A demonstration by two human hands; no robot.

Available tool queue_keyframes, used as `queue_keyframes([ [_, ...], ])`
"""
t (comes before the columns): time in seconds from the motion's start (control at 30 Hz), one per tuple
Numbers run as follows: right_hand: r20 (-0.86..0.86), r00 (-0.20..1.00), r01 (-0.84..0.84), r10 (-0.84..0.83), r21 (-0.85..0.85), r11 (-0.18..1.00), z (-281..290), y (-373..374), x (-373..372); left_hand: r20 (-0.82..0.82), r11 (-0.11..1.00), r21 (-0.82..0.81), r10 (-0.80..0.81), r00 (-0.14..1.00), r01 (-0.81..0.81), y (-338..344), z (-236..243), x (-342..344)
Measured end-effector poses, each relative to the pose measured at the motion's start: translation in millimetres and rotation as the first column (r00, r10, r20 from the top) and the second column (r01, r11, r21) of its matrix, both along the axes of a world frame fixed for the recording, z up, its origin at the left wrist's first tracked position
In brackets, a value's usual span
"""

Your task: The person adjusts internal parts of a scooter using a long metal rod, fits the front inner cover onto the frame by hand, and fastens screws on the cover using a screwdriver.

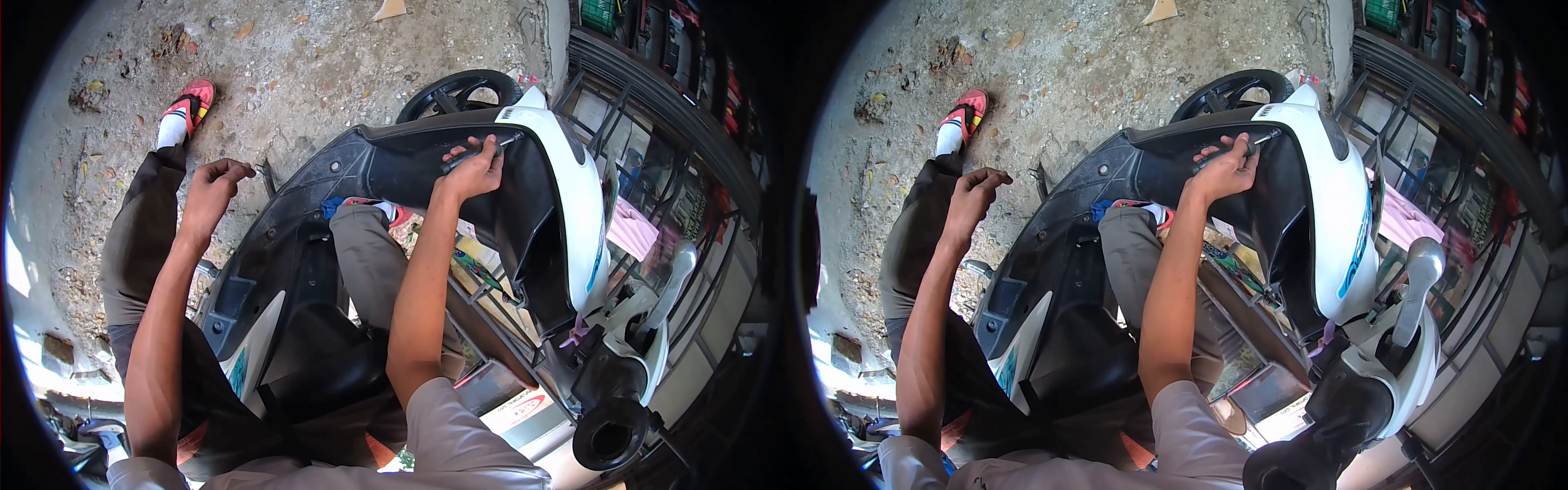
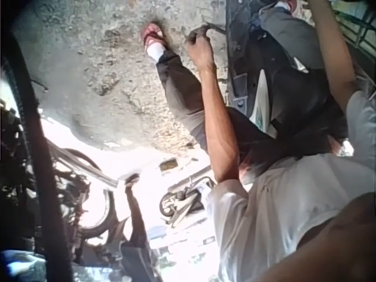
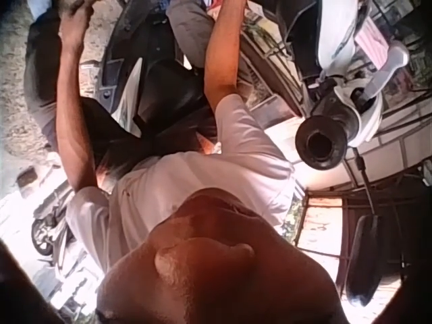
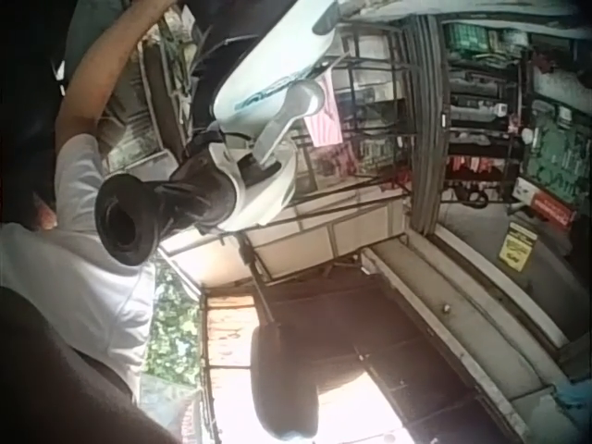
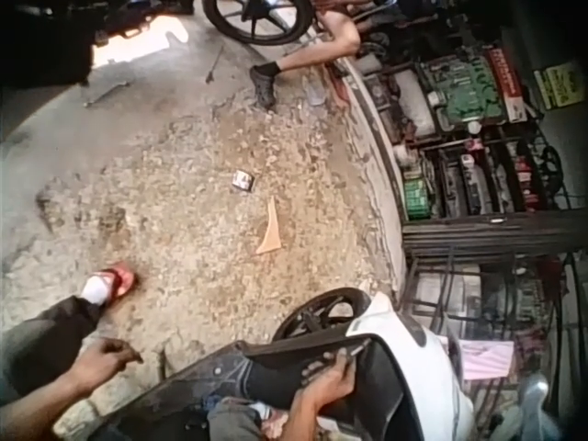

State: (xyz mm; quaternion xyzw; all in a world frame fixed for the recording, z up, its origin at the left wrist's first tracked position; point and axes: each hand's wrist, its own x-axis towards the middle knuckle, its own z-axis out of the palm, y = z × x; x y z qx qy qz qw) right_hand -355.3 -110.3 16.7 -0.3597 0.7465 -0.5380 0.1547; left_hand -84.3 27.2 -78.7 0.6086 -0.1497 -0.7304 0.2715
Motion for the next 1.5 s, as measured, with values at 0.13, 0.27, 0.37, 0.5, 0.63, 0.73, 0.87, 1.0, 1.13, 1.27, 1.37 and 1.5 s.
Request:
queue_keyframes([
  [0.13, -0.010, 1.000, 0.002, -0.002, 0.001, 1.000, 0, -1, 1, -0.006, 1.000, 0.000, -0.008, 1.000, 0.008, 0, -1, 0],
  [0.27, 0.047, 0.999, -0.002, 0.003, -0.026, 1.000, 1, -5, 2, 0.005, 1.000, 0.009, -0.007, 1.000, 0.007, 0, -1, 0],
  [0.37, 0.301, 0.953, 0.052, -0.038, -0.039, 0.998, 7, -10, 5, -0.016, 1.000, 0.008, -0.006, 1.000, 0.007, 0, 0, 0],
  [0.5, 0.495, 0.867, 0.004, 0.046, -0.099, 0.995, 14, -9, 5, -0.021, 1.000, 0.015, 0.011, 1.000, -0.010, -1, 1, -1],
  [0.63, 0.575, 0.818, 0.099, -0.004, -0.133, 0.986, 22, -10, 4, -0.015, 1.000, 0.015, 0.009, 1.000, -0.008, -1, 1, 0],
  [0.73, 0.564, 0.816, 0.216, -0.126, -0.096, 0.972, 27, -5, 19, -0.032, 1.000, 0.011, 0.021, 0.999, -0.021, 2, -2, 1],
  [0.87, 0.509, 0.848, 0.169, -0.146, 0.003, 0.986, 27, 7, 20, -0.023, 1.000, 0.016, 0.007, 1.000, -0.007, 0, -1, -1],
  [1.0, 0.394, 0.900, 0.181, -0.186, 0.052, 0.982, 24, 15, 24, -0.027, 1.000, 0.013, 0.002, 1.000, -0.002, 1, -3, -4],
  [1.13, 0.313, 0.932, 0.166, -0.186, 0.088, 0.982, 23, 14, 27, -0.034, 1.000, 0.016, 0.015, 0.999, -0.014, 2, -5, -3],
  [1.27, 0.307, 0.933, 0.166, -0.190, 0.105, 0.981, 23, 13, 22, 0.004, 0.999, 0.043, -0.009, 1.000, 0.009, 0, -1, 0],
  [1.37, 0.312, 0.930, 0.165, -0.194, 0.117, 0.979, 22, 16, 18, -0.017, 0.997, 0.075, -0.030, 0.999, 0.031, 0, -3, -4],
  [1.5, 0.291, 0.935, 0.178, -0.202, 0.107, 0.978, 23, 19, 15, 0.029, 0.999, 0.044, -0.031, 0.999, 0.030, 0, 1, -5],
])
